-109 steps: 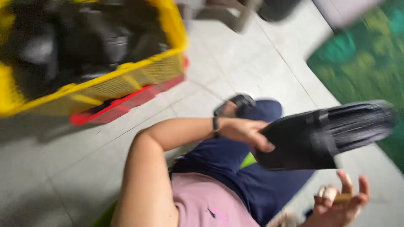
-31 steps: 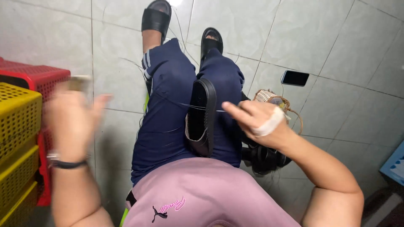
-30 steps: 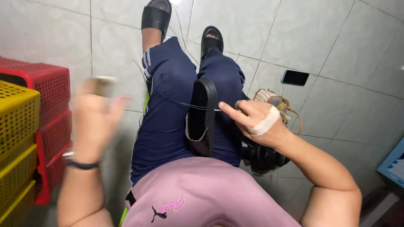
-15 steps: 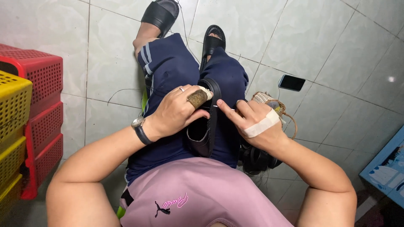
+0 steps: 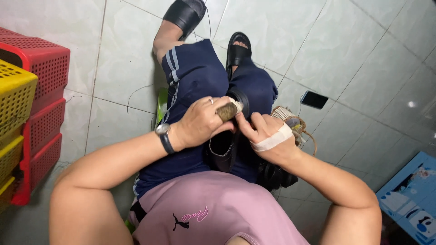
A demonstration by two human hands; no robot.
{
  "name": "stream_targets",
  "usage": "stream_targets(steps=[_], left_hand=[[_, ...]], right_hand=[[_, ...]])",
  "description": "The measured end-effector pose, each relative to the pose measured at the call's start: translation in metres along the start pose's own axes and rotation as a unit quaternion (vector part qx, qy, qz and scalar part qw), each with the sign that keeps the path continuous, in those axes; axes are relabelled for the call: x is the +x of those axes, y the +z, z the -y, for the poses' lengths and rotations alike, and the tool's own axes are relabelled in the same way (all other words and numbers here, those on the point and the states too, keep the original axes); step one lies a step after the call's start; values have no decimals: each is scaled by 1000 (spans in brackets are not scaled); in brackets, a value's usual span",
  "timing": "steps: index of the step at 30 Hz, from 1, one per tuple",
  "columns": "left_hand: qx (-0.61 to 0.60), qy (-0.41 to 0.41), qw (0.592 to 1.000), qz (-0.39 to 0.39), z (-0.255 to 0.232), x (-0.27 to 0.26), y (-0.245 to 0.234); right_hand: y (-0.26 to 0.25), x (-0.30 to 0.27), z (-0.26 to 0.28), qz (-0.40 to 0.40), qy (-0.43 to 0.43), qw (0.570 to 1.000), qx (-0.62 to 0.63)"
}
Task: Hand-sewing the sole of a black sandal using a needle and thread while sitting in a repair area.
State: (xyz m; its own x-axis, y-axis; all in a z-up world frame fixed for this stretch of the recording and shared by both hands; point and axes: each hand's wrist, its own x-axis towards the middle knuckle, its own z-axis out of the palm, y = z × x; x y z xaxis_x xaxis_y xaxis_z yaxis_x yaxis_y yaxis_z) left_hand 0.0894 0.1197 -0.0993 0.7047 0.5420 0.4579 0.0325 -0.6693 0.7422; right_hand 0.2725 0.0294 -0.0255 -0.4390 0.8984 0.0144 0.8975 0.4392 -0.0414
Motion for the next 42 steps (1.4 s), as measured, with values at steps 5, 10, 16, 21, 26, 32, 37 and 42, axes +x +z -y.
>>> stream_targets(steps=[5, 10, 16, 21, 26, 32, 37, 42], left_hand=[[172, 57, 982, 58, -32, -5, -9], [-158, -84, 978, 111, -43, 19, -49], [-429, -341, 833, 76, -27, 0, -27], [-139, -311, 936, 87, -38, 13, -24], [-193, -234, 952, -34, -38, 18, -26], [-26, -159, 985, 65, -44, 4, -8], [7, -196, 972, 130, -41, 1, -31], [-280, -374, 856, 223, -55, 28, -76]], right_hand=[[1, -13, -1, 110, 117, 970, 183], [-12, -8, 3, 105, 147, 956, 232], [-1, -13, 9, -26, 154, 950, 269], [-6, -16, 10, -59, 156, 952, 257], [-43, -12, -1, 110, 91, 984, 110], [-92, -47, -30, 284, 144, 931, 180], [-30, -5, -3, 0, 139, 848, 511], [-24, 10, 7, -8, 117, 780, 615]])
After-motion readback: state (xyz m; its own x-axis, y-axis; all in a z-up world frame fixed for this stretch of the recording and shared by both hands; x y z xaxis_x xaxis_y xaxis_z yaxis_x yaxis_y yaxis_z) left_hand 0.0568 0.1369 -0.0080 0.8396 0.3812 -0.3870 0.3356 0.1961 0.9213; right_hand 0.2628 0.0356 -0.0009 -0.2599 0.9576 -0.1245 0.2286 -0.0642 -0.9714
